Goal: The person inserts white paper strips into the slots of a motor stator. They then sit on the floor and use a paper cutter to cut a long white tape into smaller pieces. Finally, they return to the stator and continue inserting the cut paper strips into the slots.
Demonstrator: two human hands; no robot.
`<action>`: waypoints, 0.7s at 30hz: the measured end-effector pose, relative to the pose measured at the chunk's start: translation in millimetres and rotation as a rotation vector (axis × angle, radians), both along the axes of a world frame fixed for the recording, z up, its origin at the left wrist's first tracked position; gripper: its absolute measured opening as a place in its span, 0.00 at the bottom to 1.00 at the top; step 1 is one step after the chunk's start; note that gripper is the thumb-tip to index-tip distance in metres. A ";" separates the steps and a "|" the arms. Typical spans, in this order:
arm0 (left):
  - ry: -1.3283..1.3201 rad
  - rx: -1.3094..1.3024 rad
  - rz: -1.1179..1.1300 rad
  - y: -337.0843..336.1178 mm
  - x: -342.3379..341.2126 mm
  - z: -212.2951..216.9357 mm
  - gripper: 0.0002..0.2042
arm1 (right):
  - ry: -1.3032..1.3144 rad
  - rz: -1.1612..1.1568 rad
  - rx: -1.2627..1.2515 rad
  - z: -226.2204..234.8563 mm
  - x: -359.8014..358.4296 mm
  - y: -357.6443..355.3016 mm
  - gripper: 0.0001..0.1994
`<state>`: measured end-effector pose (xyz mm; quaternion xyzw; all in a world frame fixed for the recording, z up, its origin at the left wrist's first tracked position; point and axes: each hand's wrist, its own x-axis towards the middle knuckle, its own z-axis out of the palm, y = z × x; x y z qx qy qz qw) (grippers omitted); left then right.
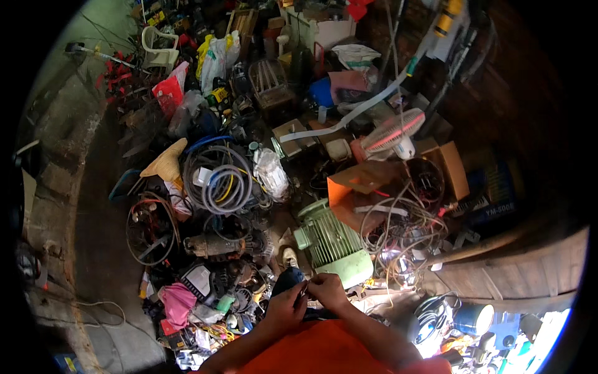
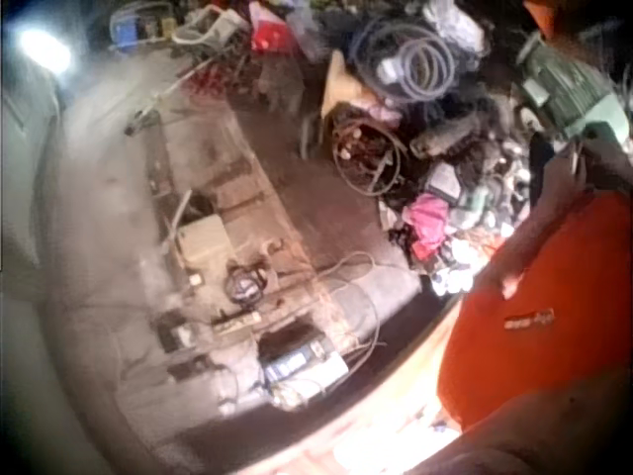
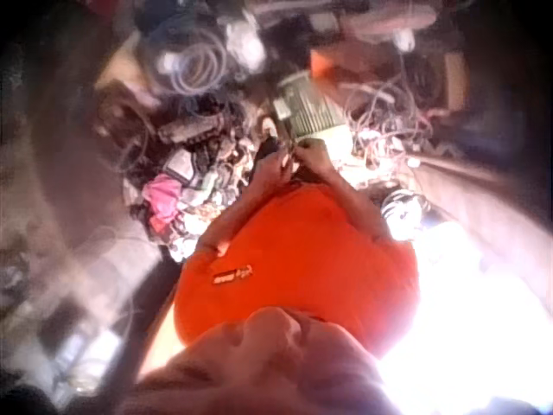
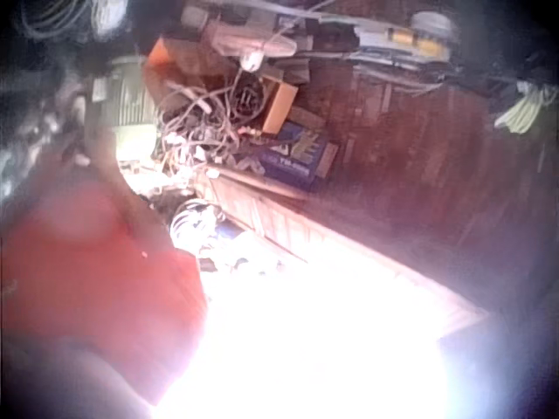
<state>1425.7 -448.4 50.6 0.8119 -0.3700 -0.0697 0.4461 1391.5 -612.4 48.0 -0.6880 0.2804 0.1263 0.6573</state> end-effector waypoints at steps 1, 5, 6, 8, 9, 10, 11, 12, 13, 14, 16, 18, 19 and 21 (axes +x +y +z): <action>0.046 0.058 -0.022 3.5 23.0 -2.4 0.23 | 0.013 0.011 -0.036 -7.4 16.8 -0.6 0.12; 0.400 0.195 -0.095 4.0 117.1 26.0 0.24 | 0.027 -0.086 -0.026 1.0 83.8 -5.0 0.08; 0.345 0.186 -0.097 5.8 140.6 28.0 0.25 | 0.032 -0.131 -0.007 4.7 97.9 -8.0 0.08; 0.224 0.164 -0.112 10.1 190.1 23.8 0.26 | -0.002 -0.217 0.031 5.6 130.2 -19.2 0.06; 0.245 0.163 -0.102 14.1 214.2 20.9 0.25 | -0.017 -0.255 0.041 7.9 149.4 -26.3 0.06; 0.341 0.226 -0.058 17.6 238.9 17.2 0.24 | -0.034 -0.292 0.046 9.4 169.9 -34.7 0.06; 0.327 0.265 -0.029 23.8 261.9 7.9 0.22 | -0.050 -0.304 0.051 11.5 189.3 -42.2 0.06; 0.312 0.305 0.003 29.7 283.2 0.8 0.21 | -0.066 -0.317 0.035 12.3 208.3 -48.9 0.07; 0.338 0.314 0.035 31.0 301.6 3.4 0.21 | -0.081 -0.328 0.011 13.2 227.5 -57.0 0.08; 0.365 0.324 0.066 29.8 318.3 10.5 0.20 | -0.095 -0.339 -0.014 13.0 244.3 -65.9 0.09; 0.427 0.328 0.141 31.0 349.8 6.6 0.19 | -0.118 -0.335 -0.022 5.8 278.8 -85.2 0.07; 0.496 0.315 0.226 36.6 376.5 -12.2 0.19 | -0.128 -0.331 0.018 1.4 318.6 -104.4 0.08; 0.490 0.288 0.217 36.2 392.7 -24.9 0.19 | -0.125 -0.380 0.075 -4.9 339.4 -113.5 0.07; 0.543 0.278 0.254 30.9 428.7 -45.0 0.19 | -0.104 -0.415 0.179 -15.1 385.2 -136.8 0.06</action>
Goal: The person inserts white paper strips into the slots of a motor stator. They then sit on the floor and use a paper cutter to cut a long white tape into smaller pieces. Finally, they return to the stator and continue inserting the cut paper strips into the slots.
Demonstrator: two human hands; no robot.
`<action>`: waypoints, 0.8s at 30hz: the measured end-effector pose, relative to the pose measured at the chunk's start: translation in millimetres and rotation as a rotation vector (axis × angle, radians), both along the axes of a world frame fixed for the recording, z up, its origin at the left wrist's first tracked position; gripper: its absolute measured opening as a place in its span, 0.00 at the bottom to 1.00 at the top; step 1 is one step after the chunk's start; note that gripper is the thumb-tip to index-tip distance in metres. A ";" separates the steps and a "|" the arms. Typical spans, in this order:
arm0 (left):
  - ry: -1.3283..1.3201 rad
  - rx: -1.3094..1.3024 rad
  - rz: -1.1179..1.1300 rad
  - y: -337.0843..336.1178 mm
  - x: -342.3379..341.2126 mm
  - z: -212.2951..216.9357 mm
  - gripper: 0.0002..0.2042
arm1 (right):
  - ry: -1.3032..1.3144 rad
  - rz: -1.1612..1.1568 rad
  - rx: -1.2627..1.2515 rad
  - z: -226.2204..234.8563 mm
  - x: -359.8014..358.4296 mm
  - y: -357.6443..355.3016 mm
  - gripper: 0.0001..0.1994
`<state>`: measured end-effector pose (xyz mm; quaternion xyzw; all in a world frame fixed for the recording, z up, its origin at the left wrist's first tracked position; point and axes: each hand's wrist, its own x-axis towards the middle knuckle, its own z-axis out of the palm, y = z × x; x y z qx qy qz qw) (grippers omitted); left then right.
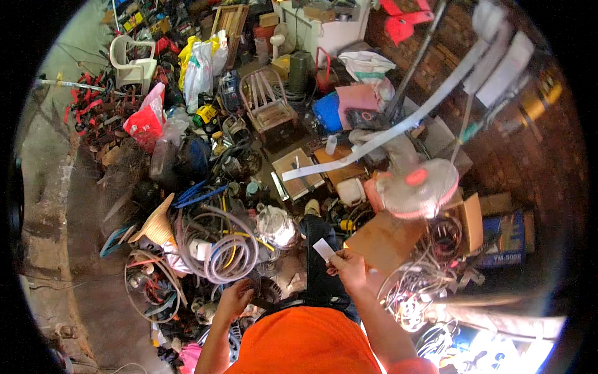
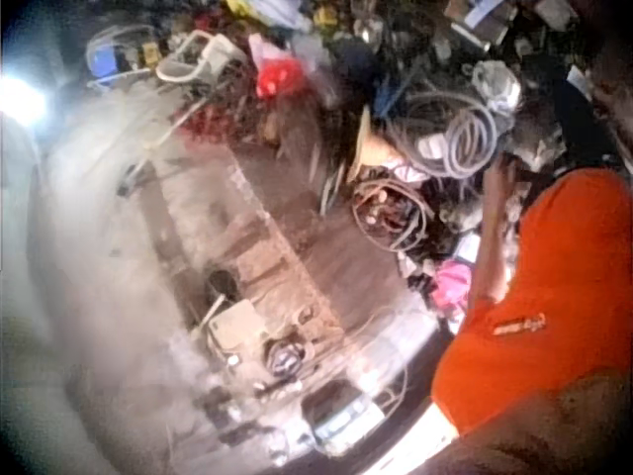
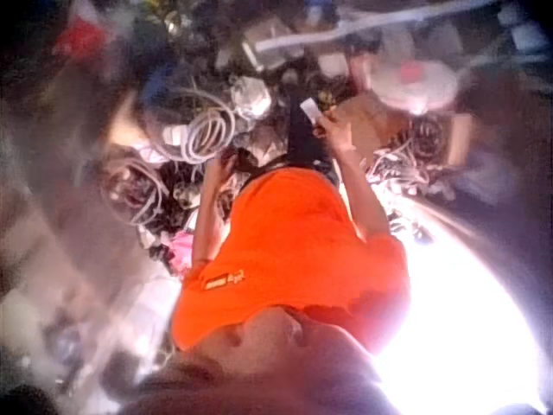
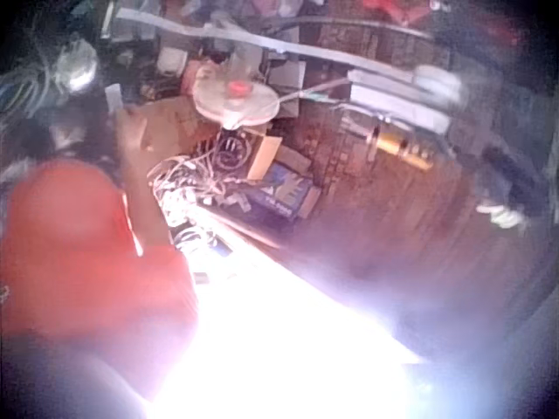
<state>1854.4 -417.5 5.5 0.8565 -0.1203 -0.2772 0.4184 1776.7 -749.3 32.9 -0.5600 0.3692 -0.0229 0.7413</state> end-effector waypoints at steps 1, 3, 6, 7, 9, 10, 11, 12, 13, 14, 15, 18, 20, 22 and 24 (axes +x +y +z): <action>0.029 -0.011 0.025 -8.2 18.3 -9.9 0.19 | 0.007 -0.013 0.045 -4.3 23.0 -15.2 0.06; 0.097 0.027 0.030 -20.5 58.9 -44.1 0.19 | 0.043 0.019 0.059 -5.4 77.6 -46.6 0.06; 0.207 -0.024 0.097 -61.8 129.1 -67.3 0.19 | 0.117 0.090 -0.013 -8.1 178.7 -108.1 0.08; 0.131 0.057 0.086 -80.4 155.7 -64.1 0.20 | 0.116 0.096 -0.040 -9.2 217.1 -127.4 0.08; 0.101 0.206 0.085 -94.9 197.2 -93.8 0.22 | 0.123 0.115 -0.086 -5.5 286.4 -158.3 0.09; 0.155 0.268 0.052 -120.1 225.9 -70.1 0.23 | 0.157 0.134 -0.102 -2.7 309.4 -177.3 0.09; 0.223 0.338 0.054 -145.3 256.8 -46.0 0.22 | 0.158 0.149 -0.133 -2.9 330.9 -197.7 0.09; 0.172 0.192 0.096 -150.9 273.1 -49.6 0.22 | 0.157 0.161 -0.144 -1.9 345.3 -210.7 0.09; 0.118 0.046 0.139 -157.4 289.0 -56.5 0.21 | 0.154 0.172 -0.154 -1.5 356.9 -224.3 0.09; 0.207 0.021 0.172 -166.2 301.5 -61.3 0.20 | 0.181 0.185 -0.175 -6.4 362.1 -240.0 0.09; 0.214 0.053 0.136 -180.9 325.4 -40.4 0.20 | 0.215 0.148 -0.162 1.7 368.3 -246.0 0.09; 0.138 0.127 0.112 -215.4 386.3 -25.7 0.19 | 0.275 0.120 -0.102 14.6 382.5 -268.3 0.09; 0.131 0.049 0.162 -235.0 419.5 -34.9 0.19 | 0.303 0.079 -0.102 17.9 395.3 -280.6 0.06; 0.138 0.016 0.173 -255.1 446.2 -43.9 0.19 | 0.331 0.021 -0.097 14.2 407.8 -295.1 0.05; 0.144 0.002 0.149 -272.9 472.2 -53.5 0.19 | 0.357 0.010 -0.106 -2.7 413.1 -317.0 0.05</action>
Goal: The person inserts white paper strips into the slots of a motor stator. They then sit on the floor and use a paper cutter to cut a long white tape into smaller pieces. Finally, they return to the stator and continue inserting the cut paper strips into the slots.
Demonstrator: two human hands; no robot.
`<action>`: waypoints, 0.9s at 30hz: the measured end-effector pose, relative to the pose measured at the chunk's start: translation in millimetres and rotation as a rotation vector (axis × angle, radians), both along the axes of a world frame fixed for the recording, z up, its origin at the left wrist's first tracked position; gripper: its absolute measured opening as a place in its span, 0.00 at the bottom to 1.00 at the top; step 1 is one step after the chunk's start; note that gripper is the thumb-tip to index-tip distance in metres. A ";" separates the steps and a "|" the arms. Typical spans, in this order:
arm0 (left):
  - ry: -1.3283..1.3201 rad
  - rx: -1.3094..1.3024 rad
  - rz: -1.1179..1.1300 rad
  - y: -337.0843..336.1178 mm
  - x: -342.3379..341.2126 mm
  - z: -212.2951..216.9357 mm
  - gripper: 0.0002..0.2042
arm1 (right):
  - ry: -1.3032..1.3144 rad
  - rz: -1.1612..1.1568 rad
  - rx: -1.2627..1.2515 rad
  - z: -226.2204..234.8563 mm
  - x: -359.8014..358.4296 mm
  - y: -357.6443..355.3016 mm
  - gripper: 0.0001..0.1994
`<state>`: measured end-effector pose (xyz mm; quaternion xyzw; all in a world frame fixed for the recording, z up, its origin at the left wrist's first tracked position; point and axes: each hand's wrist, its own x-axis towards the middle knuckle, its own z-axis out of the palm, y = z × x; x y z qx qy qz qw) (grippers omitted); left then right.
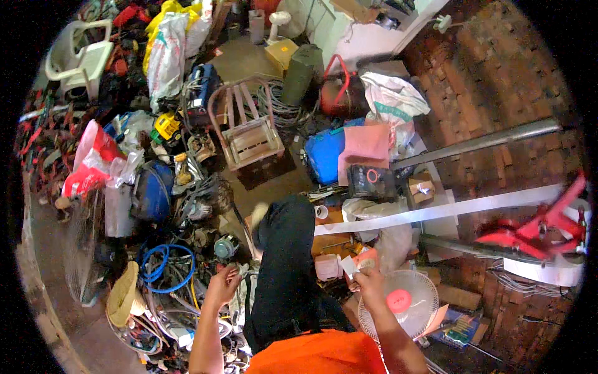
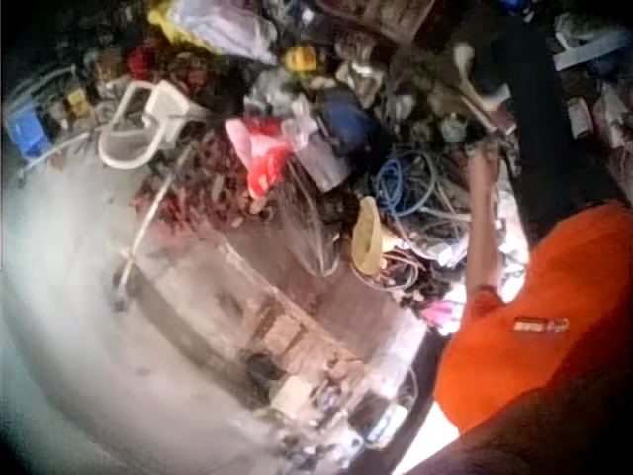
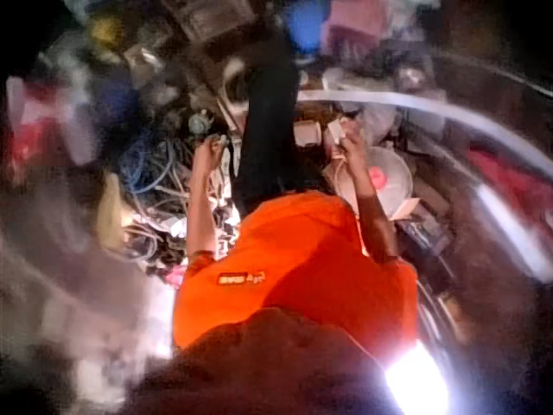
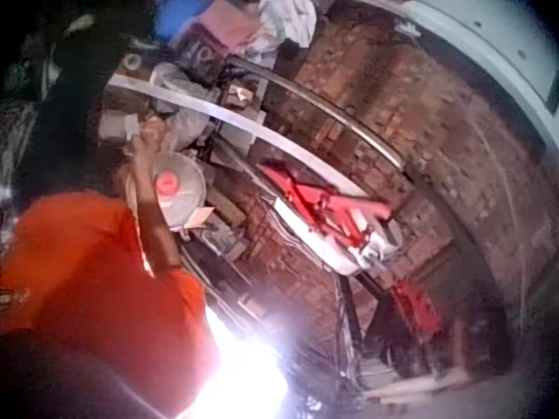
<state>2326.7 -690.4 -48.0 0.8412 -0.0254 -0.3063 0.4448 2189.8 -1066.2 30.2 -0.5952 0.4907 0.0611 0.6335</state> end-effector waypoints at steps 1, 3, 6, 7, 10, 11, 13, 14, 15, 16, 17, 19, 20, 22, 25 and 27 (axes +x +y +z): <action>0.031 0.037 -0.041 -10.5 15.9 0.1 0.19 | 0.012 -0.005 -0.010 -5.1 5.2 -8.8 0.06; 0.088 0.111 -0.132 -31.9 54.9 3.1 0.19 | -0.007 -0.096 0.009 -8.3 18.0 -19.7 0.05; 0.138 0.110 -0.195 -52.5 117.2 -28.2 0.19 | -0.044 -0.352 -0.028 -34.0 27.3 -34.4 0.06; 0.195 0.139 -0.218 -62.0 149.3 -32.5 0.19 | 0.046 -0.415 0.050 -34.8 37.9 -38.6 0.07; 0.150 0.188 -0.370 -87.2 246.2 -79.0 0.17 | 0.127 -0.407 -0.062 -71.8 41.5 -60.0 0.07; 0.127 0.194 -0.446 -101.6 284.0 -95.9 0.16 | 0.070 -0.628 0.003 -79.8 57.4 -60.3 0.08; 0.124 0.333 -0.519 -125.1 360.2 -126.9 0.12 | 0.373 -0.725 -0.035 -81.1 83.5 -50.3 0.08; 0.084 0.302 -0.561 -137.2 396.6 -135.7 0.12 | 0.435 -0.688 -0.034 -73.7 96.1 -42.3 0.07; 0.045 0.271 -0.601 -148.5 430.1 -143.4 0.12 | 0.496 -0.649 -0.028 -66.5 108.3 -34.1 0.07; 0.005 0.288 -0.632 -170.0 465.9 -145.8 0.11 | 0.549 -0.616 -0.022 -62.1 116.4 -25.8 0.07; -0.037 0.300 -0.649 -189.4 495.6 -147.9 0.11 | 0.512 -0.677 -0.021 -61.2 108.4 -20.3 0.07; -0.179 0.217 -0.660 -216.2 549.5 -168.9 0.11 | 0.520 -0.778 -0.035 -56.5 90.4 -0.1 0.07; -0.165 0.250 -0.734 -215.3 580.1 -201.8 0.11 | 0.545 -0.818 -0.045 -55.2 83.1 8.6 0.07; -0.169 0.372 -0.853 -261.4 617.6 -185.3 0.11 | 0.686 -0.578 -0.084 -53.4 43.8 24.4 0.08; -0.240 0.487 -0.909 -269.0 641.4 -209.7 0.14 | 0.999 0.627 -0.449 -26.4 -53.0 39.7 0.11; -0.196 0.558 -0.923 -279.8 635.3 -235.1 0.16 | 0.840 -0.450 -0.277 -23.8 -56.4 35.5 0.09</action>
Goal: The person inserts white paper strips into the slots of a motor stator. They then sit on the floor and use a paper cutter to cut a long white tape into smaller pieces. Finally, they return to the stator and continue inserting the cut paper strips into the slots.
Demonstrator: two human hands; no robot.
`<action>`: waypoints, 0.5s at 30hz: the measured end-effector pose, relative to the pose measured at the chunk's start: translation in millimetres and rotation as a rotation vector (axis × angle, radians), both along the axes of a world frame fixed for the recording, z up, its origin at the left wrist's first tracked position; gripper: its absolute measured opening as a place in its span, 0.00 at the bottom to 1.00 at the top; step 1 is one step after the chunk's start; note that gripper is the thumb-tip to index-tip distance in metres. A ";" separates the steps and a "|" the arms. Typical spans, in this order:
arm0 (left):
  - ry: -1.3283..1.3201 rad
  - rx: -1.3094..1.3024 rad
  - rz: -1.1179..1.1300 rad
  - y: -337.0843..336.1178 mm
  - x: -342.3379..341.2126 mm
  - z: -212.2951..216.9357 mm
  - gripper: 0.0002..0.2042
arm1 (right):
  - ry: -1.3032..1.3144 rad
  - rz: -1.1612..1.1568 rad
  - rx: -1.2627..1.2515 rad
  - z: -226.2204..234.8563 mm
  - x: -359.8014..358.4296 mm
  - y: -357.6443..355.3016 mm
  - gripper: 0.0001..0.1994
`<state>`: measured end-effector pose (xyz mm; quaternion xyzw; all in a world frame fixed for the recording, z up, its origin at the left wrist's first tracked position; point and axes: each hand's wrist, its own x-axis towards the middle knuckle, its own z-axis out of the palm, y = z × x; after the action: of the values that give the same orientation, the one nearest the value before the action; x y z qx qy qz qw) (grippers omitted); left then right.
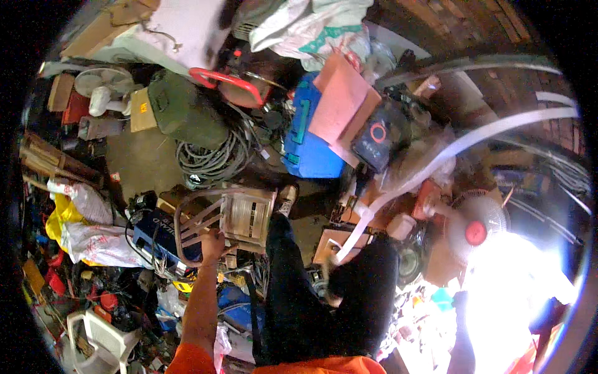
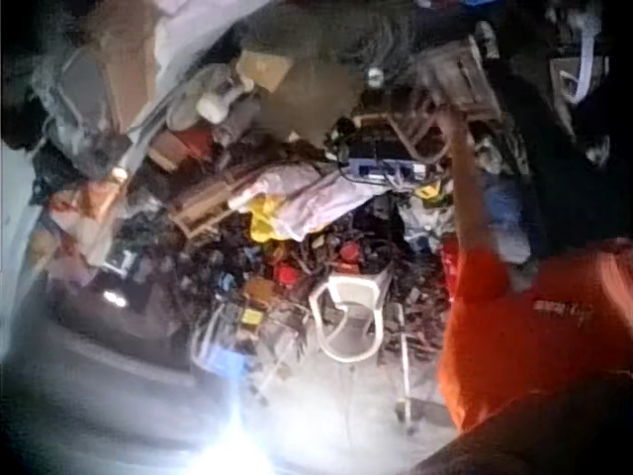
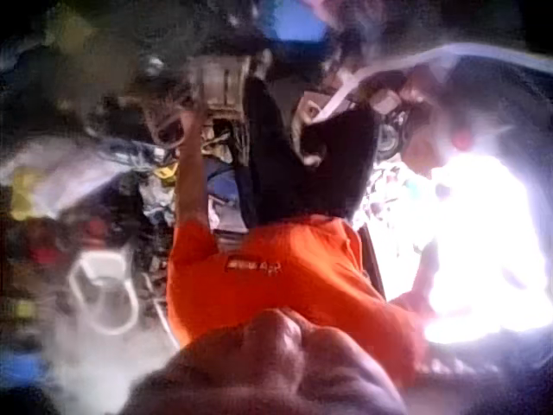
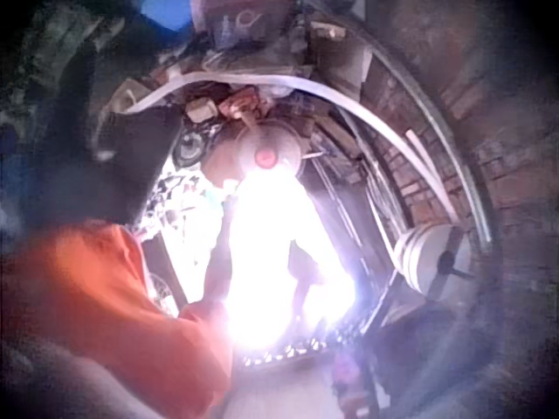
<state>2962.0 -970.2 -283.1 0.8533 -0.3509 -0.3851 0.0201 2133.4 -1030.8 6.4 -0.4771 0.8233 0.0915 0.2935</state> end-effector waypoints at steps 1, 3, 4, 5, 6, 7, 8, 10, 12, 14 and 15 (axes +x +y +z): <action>0.003 0.048 0.001 1.9 -5.9 -9.7 0.16 | -0.145 -0.382 -0.285 3.1 -3.9 -1.9 0.08; 0.030 0.114 -0.175 6.8 -18.1 -46.9 0.17 | 0.173 0.101 -0.087 4.4 -41.0 -20.7 0.04; 0.037 0.138 -0.263 8.8 -22.9 -73.8 0.17 | 0.332 0.404 -0.049 0.3 -49.4 -33.5 0.03; 0.100 0.103 -0.312 17.3 -21.6 -111.1 0.16 | 0.490 0.683 -0.061 -1.8 -57.8 -48.4 0.02; 0.105 0.147 -0.297 10.0 -22.9 -115.6 0.16 | 0.425 0.678 -0.056 -19.0 -45.6 -36.7 0.03; 0.107 0.197 -0.275 -2.9 -22.7 -116.2 0.15 | 0.359 0.674 -0.049 -32.0 -31.7 -27.3 0.03; 0.108 0.233 -0.254 -24.4 -23.7 -122.4 0.15 | 0.218 0.410 -0.073 -52.0 -11.3 -16.0 0.04; 0.060 0.206 -0.351 -46.3 -29.0 -132.6 0.15 | 0.033 0.084 -0.133 -85.5 38.6 6.1 0.06; 0.018 0.177 -0.449 -67.0 -38.3 -140.5 0.15 | -0.089 -0.156 -0.100 -113.5 85.9 26.4 0.07; 0.032 0.242 -0.513 -100.1 -60.7 -134.2 0.18 | -0.101 -0.356 -0.057 -148.1 110.8 59.3 0.09; 0.036 0.296 -0.518 -113.6 -70.6 -137.3 0.19 | -0.163 -0.498 -0.094 -168.0 129.5 69.8 0.09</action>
<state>2891.4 -1083.8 -420.4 0.7220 -0.4965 -0.4395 -0.1973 2263.0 -961.0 -161.6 -0.2786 0.8925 -0.0607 0.3496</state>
